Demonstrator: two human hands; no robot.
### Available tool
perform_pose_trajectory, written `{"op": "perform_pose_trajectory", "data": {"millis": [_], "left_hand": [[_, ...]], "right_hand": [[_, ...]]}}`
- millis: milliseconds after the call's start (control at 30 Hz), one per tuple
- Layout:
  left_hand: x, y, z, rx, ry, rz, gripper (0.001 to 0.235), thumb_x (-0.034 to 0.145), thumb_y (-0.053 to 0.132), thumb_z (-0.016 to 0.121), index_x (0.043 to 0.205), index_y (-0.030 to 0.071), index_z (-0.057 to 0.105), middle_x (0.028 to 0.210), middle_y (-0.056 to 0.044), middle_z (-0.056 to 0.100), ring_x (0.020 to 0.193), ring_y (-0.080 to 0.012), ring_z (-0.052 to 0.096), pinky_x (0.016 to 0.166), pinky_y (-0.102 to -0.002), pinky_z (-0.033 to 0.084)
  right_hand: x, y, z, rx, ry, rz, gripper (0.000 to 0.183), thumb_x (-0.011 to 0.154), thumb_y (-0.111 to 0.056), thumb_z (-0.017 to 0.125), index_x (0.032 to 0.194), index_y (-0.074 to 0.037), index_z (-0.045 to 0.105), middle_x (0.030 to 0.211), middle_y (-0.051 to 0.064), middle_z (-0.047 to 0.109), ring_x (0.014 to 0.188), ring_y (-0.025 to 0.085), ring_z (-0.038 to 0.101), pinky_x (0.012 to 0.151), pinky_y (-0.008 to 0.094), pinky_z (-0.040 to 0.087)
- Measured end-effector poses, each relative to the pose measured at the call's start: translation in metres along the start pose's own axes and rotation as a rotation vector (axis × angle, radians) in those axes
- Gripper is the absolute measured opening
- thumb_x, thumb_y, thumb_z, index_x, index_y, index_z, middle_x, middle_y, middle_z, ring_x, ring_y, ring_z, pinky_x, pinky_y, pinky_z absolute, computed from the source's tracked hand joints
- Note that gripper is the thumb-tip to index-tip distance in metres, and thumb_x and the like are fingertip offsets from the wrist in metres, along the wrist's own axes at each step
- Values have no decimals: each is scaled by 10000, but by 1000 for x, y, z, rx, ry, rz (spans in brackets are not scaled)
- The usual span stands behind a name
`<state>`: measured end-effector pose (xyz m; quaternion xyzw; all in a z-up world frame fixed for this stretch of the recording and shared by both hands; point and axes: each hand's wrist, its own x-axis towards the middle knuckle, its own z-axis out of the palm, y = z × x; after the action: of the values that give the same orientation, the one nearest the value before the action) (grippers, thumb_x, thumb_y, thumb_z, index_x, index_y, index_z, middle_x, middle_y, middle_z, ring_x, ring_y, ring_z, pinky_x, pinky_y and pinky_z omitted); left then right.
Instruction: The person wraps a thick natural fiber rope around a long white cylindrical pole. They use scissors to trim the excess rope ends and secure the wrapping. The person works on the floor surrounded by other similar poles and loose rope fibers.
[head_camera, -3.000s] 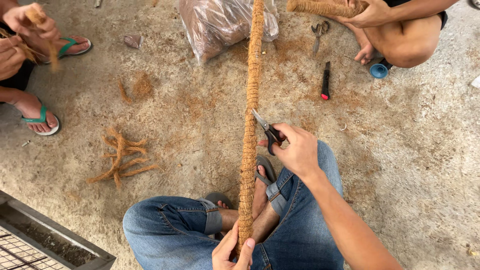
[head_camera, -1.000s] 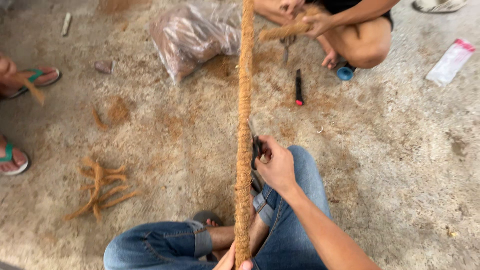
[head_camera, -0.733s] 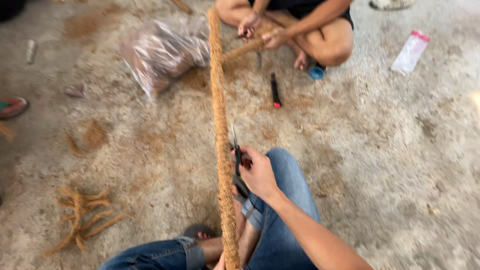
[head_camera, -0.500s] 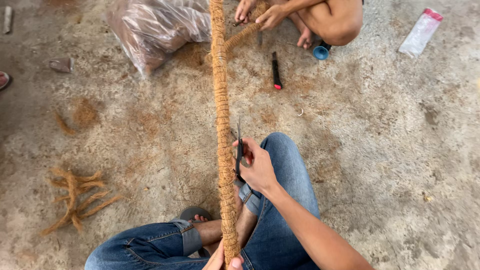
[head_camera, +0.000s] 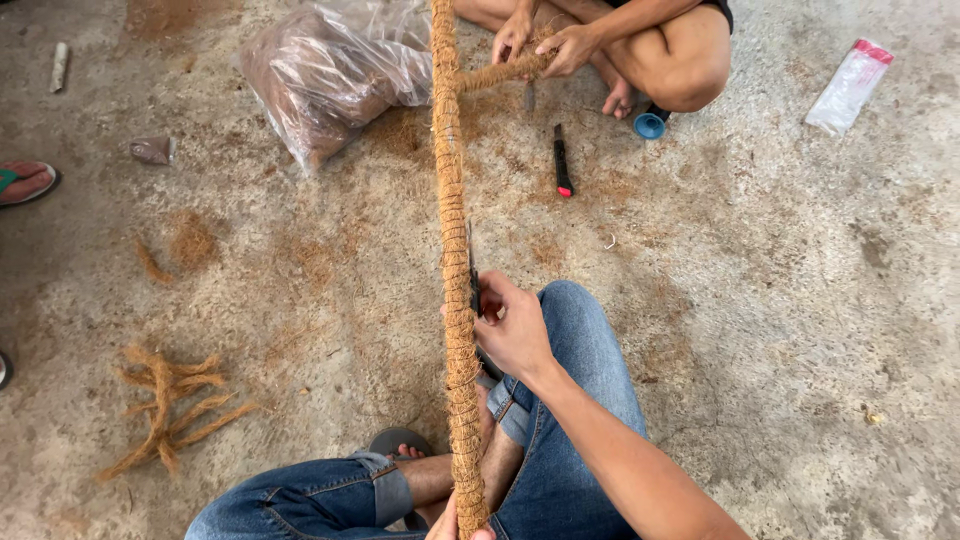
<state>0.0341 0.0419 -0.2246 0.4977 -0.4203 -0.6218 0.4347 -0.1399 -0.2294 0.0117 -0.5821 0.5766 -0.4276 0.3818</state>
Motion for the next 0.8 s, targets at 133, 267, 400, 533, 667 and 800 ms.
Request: {"op": "perform_pose_trajectory", "data": {"millis": [133, 267, 400, 533, 667, 800], "left_hand": [[17, -4, -18, 58, -28, 10, 856, 880, 432, 772, 1520, -42, 455, 862, -138, 745, 804, -165, 721, 806, -284, 552], [25, 5, -36, 107, -29, 46, 840, 902, 439, 754, 1527, -40, 461, 917, -160, 749, 849, -185, 725, 837, -302, 552], [23, 2, -30, 89, -48, 64, 825, 924, 447, 736, 1534, -38, 467, 973, -183, 752, 894, -206, 729, 869, -321, 553], [9, -4, -18, 63, -34, 64, 810, 946, 455, 718, 1542, -37, 473, 1028, -205, 755, 939, -226, 732, 900, -339, 554], [3, -8, -5, 101, 65, 186, 797, 968, 462, 700, 1549, -35, 479, 1083, -227, 758, 984, -246, 736, 932, -357, 554], [0, -7, 3, 79, 59, 226, 797, 960, 481, 704, 1492, -66, 473, 1113, -204, 761, 991, -219, 743, 936, -326, 543]], "right_hand": [[-1, 15, 4, 17, 38, -71, 324, 812, -79, 732, 1122, 2, 681, 752, 75, 740, 605, 88, 654, 568, 282, 514], [-11, 18, 8, -21, 15, -14, 337, 777, -24, 706, 1112, 9, 683, 720, 92, 728, 537, 118, 637, 534, 308, 493], [-12, 17, 11, -5, 17, -84, 332, 798, -43, 756, 1114, 17, 671, 721, 115, 659, 560, 119, 595, 539, 300, 487], [0, 20, 6, 64, -28, 8, 216, 879, -87, 721, 1092, -60, 727, 734, 21, 741, 565, 50, 609, 513, 265, 445], [-5, 12, 4, 105, -22, 88, 249, 867, -104, 768, 1096, -73, 673, 765, 6, 695, 556, 49, 506, 511, 251, 417], [-9, -2, 3, 9, -38, 21, 366, 809, -67, 730, 1166, -81, 648, 749, 35, 672, 566, 79, 548, 533, 265, 450]]}}
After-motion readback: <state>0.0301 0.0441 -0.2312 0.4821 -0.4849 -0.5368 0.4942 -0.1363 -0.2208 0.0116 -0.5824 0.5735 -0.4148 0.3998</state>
